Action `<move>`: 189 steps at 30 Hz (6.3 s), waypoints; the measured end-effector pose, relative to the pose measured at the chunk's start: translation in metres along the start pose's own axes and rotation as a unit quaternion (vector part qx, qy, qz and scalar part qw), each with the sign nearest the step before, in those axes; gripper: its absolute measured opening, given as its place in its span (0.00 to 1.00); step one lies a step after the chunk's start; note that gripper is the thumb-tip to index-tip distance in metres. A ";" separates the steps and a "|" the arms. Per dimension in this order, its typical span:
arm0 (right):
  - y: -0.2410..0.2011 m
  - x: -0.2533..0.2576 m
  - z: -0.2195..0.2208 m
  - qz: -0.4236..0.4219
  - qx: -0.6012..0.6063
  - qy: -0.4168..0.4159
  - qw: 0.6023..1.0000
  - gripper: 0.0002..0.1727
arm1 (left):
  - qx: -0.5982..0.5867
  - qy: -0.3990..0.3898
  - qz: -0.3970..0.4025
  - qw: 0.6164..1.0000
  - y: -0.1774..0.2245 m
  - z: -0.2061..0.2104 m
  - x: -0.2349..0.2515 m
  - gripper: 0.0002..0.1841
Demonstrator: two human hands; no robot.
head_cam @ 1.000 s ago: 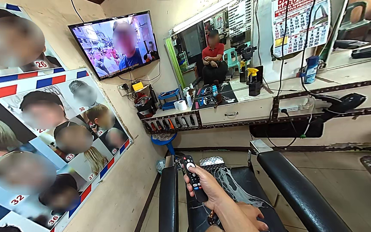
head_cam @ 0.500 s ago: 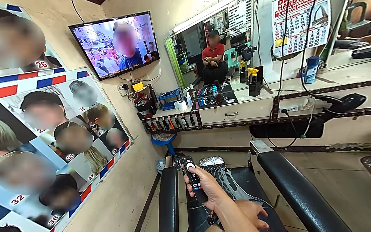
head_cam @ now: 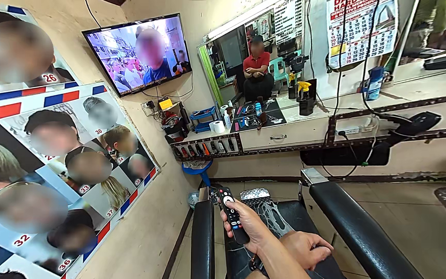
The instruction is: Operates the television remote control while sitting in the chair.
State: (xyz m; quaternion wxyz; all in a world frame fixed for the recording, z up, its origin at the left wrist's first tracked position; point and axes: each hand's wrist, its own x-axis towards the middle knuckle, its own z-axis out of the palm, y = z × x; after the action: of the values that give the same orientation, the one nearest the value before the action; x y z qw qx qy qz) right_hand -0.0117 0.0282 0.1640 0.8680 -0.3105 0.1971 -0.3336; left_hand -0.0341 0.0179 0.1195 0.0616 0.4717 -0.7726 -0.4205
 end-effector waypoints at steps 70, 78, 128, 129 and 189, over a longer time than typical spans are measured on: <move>0.001 0.001 -0.001 0.001 0.000 -0.001 1.000 0.20 | 0.042 -0.012 -0.050 0.998 0.006 0.000 -0.006 0.24; 0.001 0.000 -0.001 -0.006 -0.011 -0.008 1.000 0.19 | 0.049 -0.016 -0.055 0.997 0.007 0.000 -0.006 0.24; 0.005 0.001 -0.004 -0.018 -0.056 -0.048 0.997 0.21 | 0.110 -0.116 -0.086 0.983 -0.035 0.021 0.014 0.29; 0.005 0.000 -0.004 -0.018 -0.057 -0.050 0.997 0.21 | 0.109 -0.115 -0.085 0.984 -0.036 0.021 0.014 0.29; -0.001 -0.001 -0.008 0.021 -0.008 -0.032 0.999 0.26 | 0.100 -0.091 -0.087 0.987 -0.058 0.034 0.023 0.27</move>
State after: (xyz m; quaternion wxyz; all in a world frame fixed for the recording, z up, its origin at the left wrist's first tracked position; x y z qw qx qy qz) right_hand -0.0172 0.0247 0.1586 0.8781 -0.3233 0.1785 -0.3041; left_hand -0.0238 0.0088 0.0496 -0.0935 0.5009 -0.7691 -0.3857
